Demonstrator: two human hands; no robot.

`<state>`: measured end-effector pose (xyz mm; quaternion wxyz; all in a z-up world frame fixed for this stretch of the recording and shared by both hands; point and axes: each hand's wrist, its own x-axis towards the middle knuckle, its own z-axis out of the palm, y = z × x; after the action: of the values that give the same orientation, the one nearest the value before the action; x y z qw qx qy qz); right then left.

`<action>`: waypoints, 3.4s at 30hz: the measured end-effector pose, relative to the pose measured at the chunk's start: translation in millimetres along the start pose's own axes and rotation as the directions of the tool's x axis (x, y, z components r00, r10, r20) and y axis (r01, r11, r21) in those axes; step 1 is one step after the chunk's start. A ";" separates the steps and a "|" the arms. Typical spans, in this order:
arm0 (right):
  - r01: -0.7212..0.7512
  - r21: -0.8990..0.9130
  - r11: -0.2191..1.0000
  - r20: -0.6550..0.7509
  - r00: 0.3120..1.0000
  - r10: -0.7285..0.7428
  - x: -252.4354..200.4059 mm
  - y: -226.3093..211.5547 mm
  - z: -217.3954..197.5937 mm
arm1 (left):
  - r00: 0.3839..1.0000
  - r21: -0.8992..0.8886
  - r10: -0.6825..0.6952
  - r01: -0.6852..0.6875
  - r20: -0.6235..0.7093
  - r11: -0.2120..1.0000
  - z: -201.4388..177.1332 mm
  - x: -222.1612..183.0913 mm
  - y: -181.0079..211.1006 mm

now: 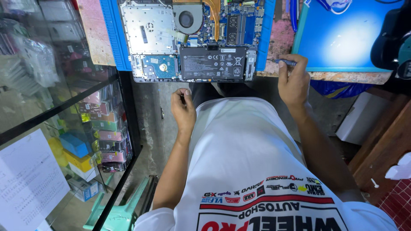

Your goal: The person places a battery into a laptop chassis, aligns it, and then connects a small ribbon cable using a blue plastic tool.

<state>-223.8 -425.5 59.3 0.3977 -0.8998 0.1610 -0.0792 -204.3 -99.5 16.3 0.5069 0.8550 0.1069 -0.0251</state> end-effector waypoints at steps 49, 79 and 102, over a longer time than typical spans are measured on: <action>0.085 -0.099 0.991 0.511 0.859 -0.023 -8.8 -12.3 31.5 | 0.986 0.352 0.166 -0.161 0.015 0.922 22.2 22.1 47.3; 0.155 -0.087 0.984 -0.015 0.987 -0.157 -5.1 -1.7 -11.3 | 0.984 -0.151 -0.160 0.170 0.074 0.974 -7.6 31.5 0.1; -0.006 -0.086 0.996 0.053 0.999 0.011 -9.2 3.4 -0.5 | 0.984 0.266 0.175 -0.170 0.004 0.949 -5.2 109.3 35.6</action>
<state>-233.3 -424.8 57.0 0.3630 -0.9172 0.1574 -0.0465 -90.6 -94.2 32.9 0.3873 0.9213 0.0324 0.0138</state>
